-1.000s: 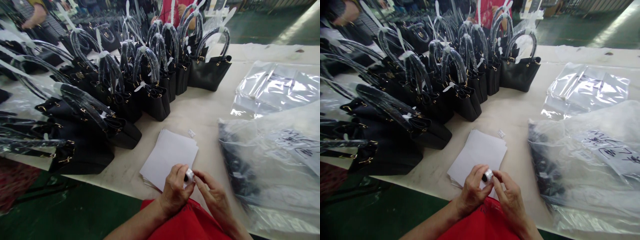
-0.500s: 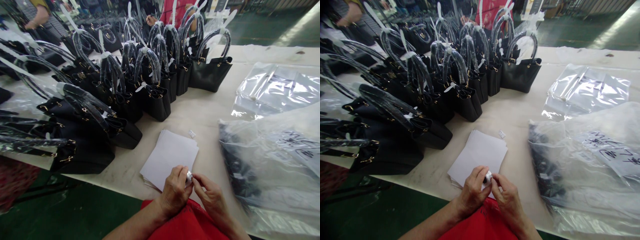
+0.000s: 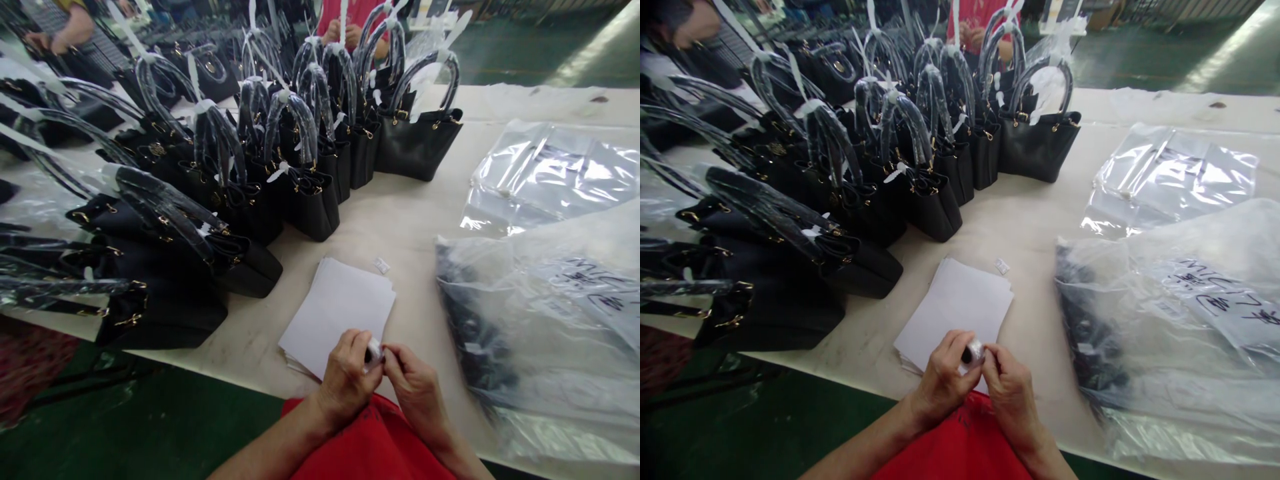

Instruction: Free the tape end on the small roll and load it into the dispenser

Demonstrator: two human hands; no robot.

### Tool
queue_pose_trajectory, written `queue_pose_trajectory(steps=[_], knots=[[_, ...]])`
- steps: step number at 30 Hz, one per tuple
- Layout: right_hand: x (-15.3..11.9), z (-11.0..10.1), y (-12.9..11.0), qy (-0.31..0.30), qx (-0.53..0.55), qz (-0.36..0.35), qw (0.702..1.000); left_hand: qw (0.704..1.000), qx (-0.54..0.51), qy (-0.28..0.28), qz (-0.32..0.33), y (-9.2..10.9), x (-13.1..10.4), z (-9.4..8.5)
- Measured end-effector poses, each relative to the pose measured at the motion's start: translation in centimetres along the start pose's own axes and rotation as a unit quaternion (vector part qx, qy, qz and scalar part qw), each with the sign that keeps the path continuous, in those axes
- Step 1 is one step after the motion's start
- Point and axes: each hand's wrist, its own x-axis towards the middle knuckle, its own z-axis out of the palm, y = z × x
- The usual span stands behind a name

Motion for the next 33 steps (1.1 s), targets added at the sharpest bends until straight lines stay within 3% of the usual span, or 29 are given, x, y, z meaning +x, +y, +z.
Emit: queue_pose_trajectory(steps=[5,10,14,18,22,25,29,33], knots=[[-0.2,-0.4,0.6,-0.003,0.063,0.035,0.997,0.986,-0.079,-0.043,-0.142,0.2,0.6,-0.6],[-0.2,-1.0,1.5,-0.056,0.119,0.039,0.991,0.966,-0.122,-0.088,-0.211,0.3,0.9,-1.2],[0.4,-1.4,1.3,-0.1,0.107,0.012,0.989,0.967,-0.129,-0.095,-0.197,0.1,0.8,-1.3],[0.9,-1.5,0.6,-0.094,0.055,-0.065,0.992,0.971,-0.119,-0.101,-0.181,0.1,1.0,-1.3],[0.4,-1.0,0.6,-0.066,0.038,-0.108,0.991,0.959,-0.124,-0.082,-0.243,0.1,1.3,-1.4],[-0.1,-0.6,1.1,-0.061,0.063,-0.094,0.992,0.953,-0.127,-0.059,-0.268,-0.1,1.3,-1.5],[0.0,-0.4,1.6,-0.037,0.058,-0.068,0.995,0.969,-0.123,-0.043,-0.21,-0.5,0.9,-1.2],[0.7,-0.5,1.3,-0.064,0.033,-0.124,0.99,0.981,-0.11,-0.043,-0.156,-0.5,0.5,-0.8]])
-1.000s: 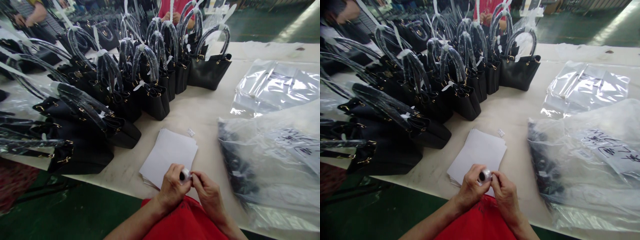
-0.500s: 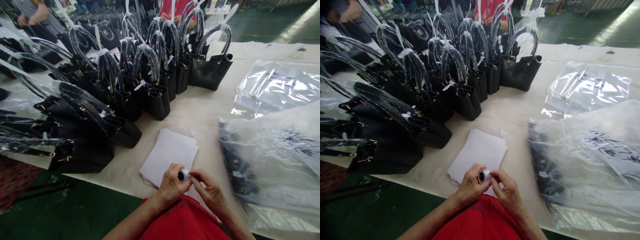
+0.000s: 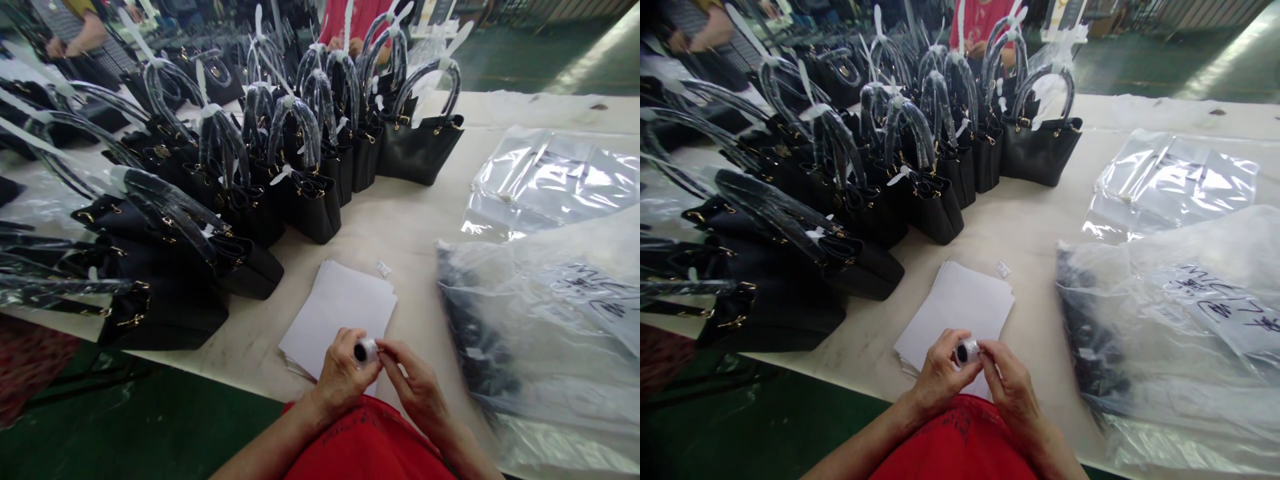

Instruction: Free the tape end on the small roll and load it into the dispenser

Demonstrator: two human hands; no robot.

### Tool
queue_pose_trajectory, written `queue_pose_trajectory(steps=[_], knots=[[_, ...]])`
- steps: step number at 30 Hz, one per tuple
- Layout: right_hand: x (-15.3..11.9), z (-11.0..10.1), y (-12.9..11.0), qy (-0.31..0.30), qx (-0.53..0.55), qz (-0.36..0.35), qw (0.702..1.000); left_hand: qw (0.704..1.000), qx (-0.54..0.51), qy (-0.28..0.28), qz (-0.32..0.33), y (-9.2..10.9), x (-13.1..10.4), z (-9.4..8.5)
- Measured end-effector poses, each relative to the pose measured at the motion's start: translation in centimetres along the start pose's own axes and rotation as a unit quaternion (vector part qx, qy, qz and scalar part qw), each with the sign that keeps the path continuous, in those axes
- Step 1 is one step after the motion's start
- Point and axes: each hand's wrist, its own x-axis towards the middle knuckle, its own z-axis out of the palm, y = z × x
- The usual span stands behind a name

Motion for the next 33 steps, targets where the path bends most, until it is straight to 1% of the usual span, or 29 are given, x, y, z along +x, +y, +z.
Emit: queue_pose_trajectory(steps=[2,5,7,12,15,20,22,26,30,32,33], knots=[[0.17,0.07,-0.18,0.01,-0.008,-0.017,1.0,1.0,0.003,0.003,0.001,0.03,0.0,0.06],[0.04,0.3,-0.34,0.037,-0.021,-0.011,0.999,1.0,0.0,0.008,-0.006,0.15,0.09,0.01],[-0.15,0.38,-0.38,0.044,-0.028,-0.018,0.998,1.0,-0.002,0.007,-0.005,0.23,0.1,-0.04],[-0.39,0.17,-0.46,0.051,-0.071,-0.098,0.991,1.0,-0.002,0.011,0.002,0.23,-0.15,-0.01],[-0.5,0.11,-0.53,0.049,-0.087,-0.115,0.988,1.0,0.0,0.012,0.005,0.11,-0.26,0.0],[-0.67,0.15,-0.87,0.019,-0.055,-0.089,0.994,1.0,0.009,0.023,-0.011,0.04,-0.1,-0.23],[-0.68,0.04,-0.98,0.022,-0.035,-0.07,0.997,1.0,0.01,0.02,-0.011,0.14,-0.02,-0.32],[-0.59,-0.32,-0.88,0.033,0.003,0.0,0.999,1.0,-0.002,0.003,0.0,0.38,0.06,-0.25],[-0.53,-0.36,-0.63,0.021,0.049,0.059,0.997,1.0,-0.009,-0.003,0.001,0.31,0.06,0.08],[-0.54,-0.3,-0.58,0.02,0.061,0.069,0.996,1.0,-0.005,0.002,0.002,0.22,0.06,0.21],[-0.54,-0.28,-0.58,0.026,0.058,0.061,0.996,1.0,-0.002,0.003,0.004,0.19,0.05,0.24]])
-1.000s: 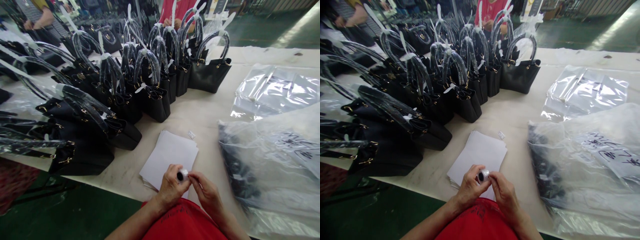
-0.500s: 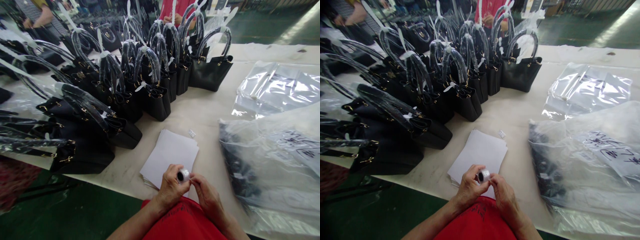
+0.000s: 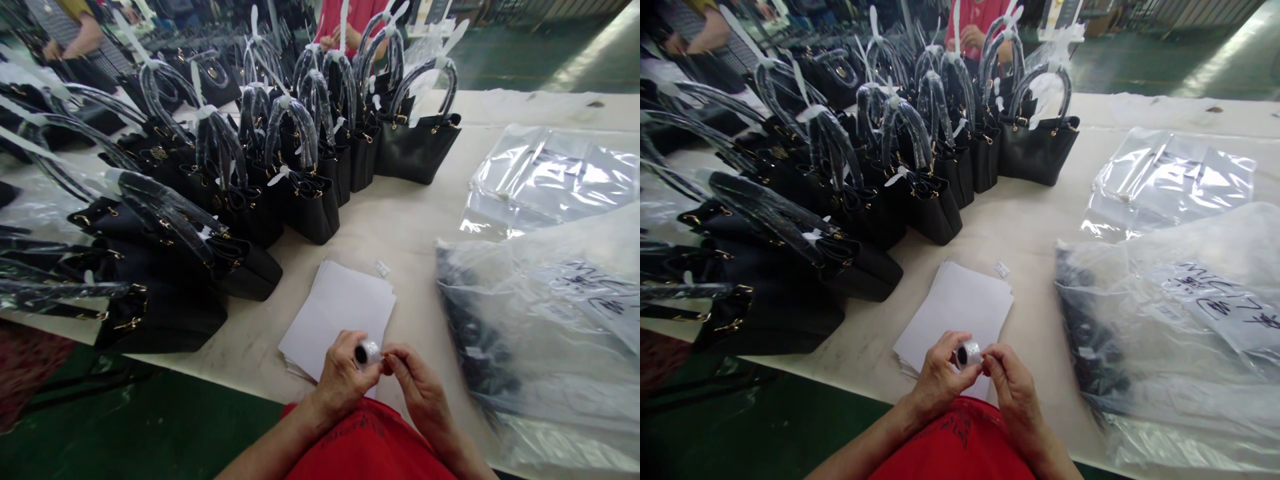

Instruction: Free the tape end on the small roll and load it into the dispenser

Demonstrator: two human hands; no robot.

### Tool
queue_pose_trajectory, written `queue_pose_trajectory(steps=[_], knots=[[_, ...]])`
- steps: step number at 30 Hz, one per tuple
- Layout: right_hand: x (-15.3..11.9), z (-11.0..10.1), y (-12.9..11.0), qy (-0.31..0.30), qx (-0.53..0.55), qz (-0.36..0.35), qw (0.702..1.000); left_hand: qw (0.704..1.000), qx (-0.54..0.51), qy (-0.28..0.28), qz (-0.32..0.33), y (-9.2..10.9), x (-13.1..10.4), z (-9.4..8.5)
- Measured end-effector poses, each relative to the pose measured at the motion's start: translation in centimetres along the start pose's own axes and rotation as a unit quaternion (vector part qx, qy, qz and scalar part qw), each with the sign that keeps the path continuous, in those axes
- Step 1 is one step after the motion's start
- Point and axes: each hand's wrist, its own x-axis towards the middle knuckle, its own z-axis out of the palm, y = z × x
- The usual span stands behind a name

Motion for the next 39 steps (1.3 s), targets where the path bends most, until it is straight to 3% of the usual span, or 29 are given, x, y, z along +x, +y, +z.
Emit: queue_pose_trajectory(steps=[6,10,13,16,19,22,26,32,35,39], knots=[[0.0,-0.3,0.3,0.024,-0.085,-0.153,0.984,1.0,0.01,-0.008,0.007,0.3,0.0,-0.1],[-0.1,-0.4,0.8,-0.003,-0.08,-0.184,0.98,1.0,0.006,-0.021,-0.002,0.4,0.0,-0.2],[-0.1,-0.3,0.7,-0.02,-0.023,-0.135,0.99,1.0,0.001,-0.029,-0.004,0.4,0.1,-0.3],[0.1,-0.1,0.5,-0.003,0.078,0.013,0.997,0.999,0.003,-0.023,0.023,0.3,0.1,-0.4],[0.5,0.1,0.2,0.006,0.185,0.166,0.968,0.997,0.011,-0.003,0.07,0.1,-0.1,-0.3],[0.8,0.0,0.1,-0.02,0.203,0.24,0.949,0.992,0.031,0.013,0.119,-0.2,-0.3,-0.1],[1.0,-0.1,-0.3,-0.017,0.192,0.267,0.944,0.987,0.045,0.024,0.149,-0.6,-0.4,0.1],[0.8,0.3,-0.1,0.007,0.233,0.289,0.928,0.992,0.009,0.023,0.126,-0.3,-0.1,0.0],[0.6,0.5,0.5,0.024,0.23,0.259,0.938,0.993,-0.004,0.02,0.113,-0.1,0.0,-0.1],[0.4,0.3,0.8,0.003,0.151,0.172,0.973,0.996,-0.017,0.01,0.086,-0.3,0.1,-0.1]])
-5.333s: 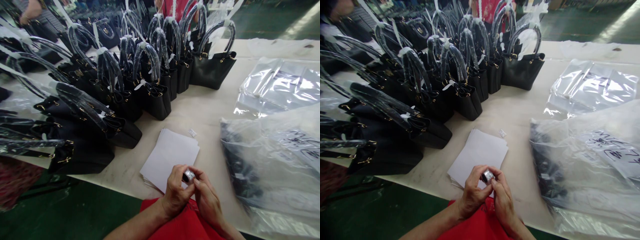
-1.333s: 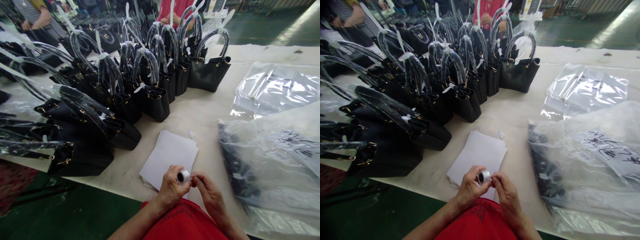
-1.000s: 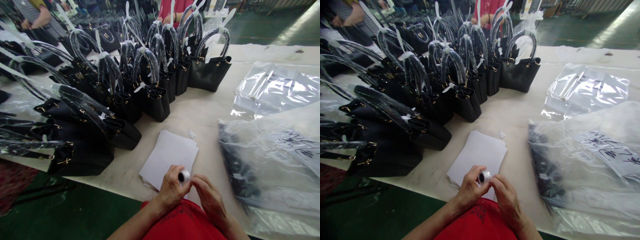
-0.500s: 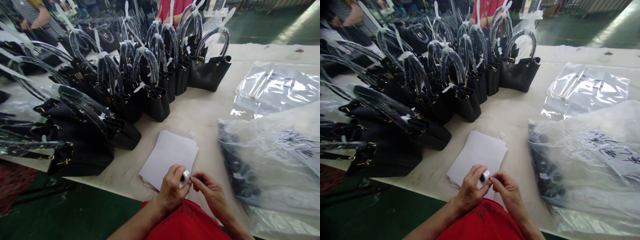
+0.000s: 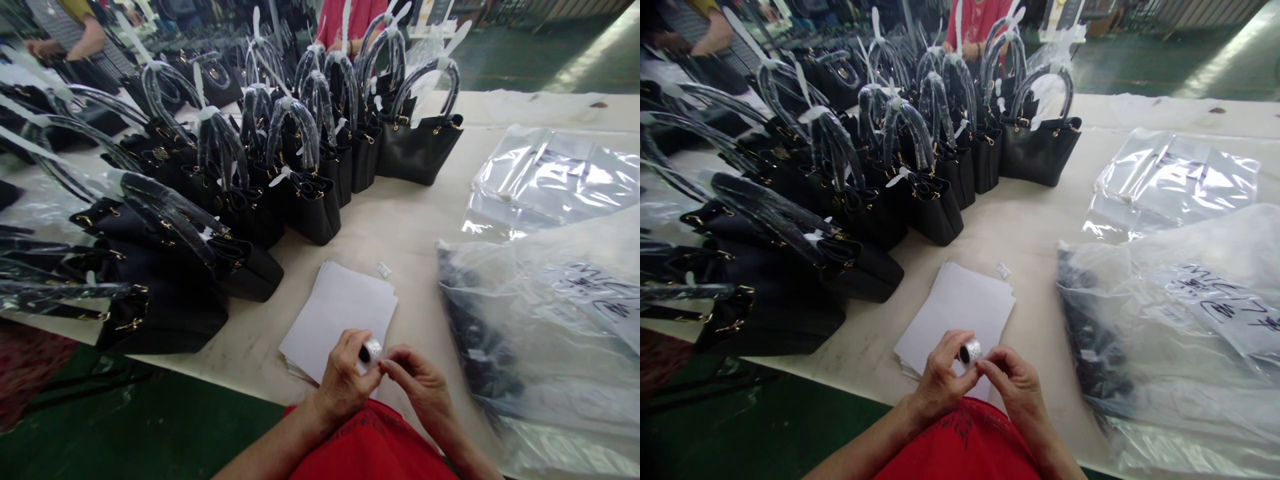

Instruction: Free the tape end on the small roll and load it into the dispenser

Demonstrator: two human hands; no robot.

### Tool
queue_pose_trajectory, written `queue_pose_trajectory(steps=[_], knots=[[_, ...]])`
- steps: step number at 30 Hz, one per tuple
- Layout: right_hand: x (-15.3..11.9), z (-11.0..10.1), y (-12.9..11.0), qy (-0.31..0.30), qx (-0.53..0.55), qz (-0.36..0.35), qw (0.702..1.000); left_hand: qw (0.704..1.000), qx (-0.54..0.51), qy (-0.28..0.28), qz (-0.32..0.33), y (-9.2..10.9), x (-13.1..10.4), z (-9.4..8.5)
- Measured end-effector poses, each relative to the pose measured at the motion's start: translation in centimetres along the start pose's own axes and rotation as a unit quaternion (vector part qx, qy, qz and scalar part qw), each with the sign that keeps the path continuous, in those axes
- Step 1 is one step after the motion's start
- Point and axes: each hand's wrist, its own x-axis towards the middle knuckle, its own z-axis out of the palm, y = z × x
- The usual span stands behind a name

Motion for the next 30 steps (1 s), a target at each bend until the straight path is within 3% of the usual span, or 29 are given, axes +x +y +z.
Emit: queue_pose_trajectory(steps=[5,8,10,14,18,22,26,28,30], knots=[[-0.2,-0.5,-0.8,-0.053,-0.137,-0.194,0.97,0.999,-0.011,-0.005,-0.041,-0.5,0.0,0.1],[-0.1,-0.7,-0.7,-0.102,-0.175,-0.247,0.948,0.997,-0.021,-0.014,-0.078,-0.5,0.3,0.0],[-0.2,-0.8,-0.1,-0.107,-0.175,-0.234,0.95,0.992,-0.033,-0.015,-0.118,-0.2,0.8,-0.1],[-0.6,-0.5,1.6,-0.03,-0.142,-0.172,0.974,0.97,-0.09,0.0,-0.225,0.6,1.8,-0.4],[-0.3,0.7,1.7,0.01,-0.16,-0.187,0.969,0.931,-0.21,-0.008,-0.299,1.2,2.0,-0.2],[0.3,1.5,0.9,0.021,-0.133,-0.177,0.975,0.934,-0.201,-0.013,-0.296,1.7,1.6,0.1],[0.4,0.9,0.9,0.042,-0.11,-0.143,0.983,0.94,-0.21,-0.036,-0.266,1.8,1.5,-0.5],[0.4,0.1,1.1,0.023,-0.093,-0.116,0.989,0.919,-0.279,-0.068,-0.27,1.5,1.7,-1.1],[0.5,-0.9,1.3,-0.024,-0.07,-0.078,0.994,0.878,-0.362,-0.087,-0.3,1.0,1.8,-1.7]])
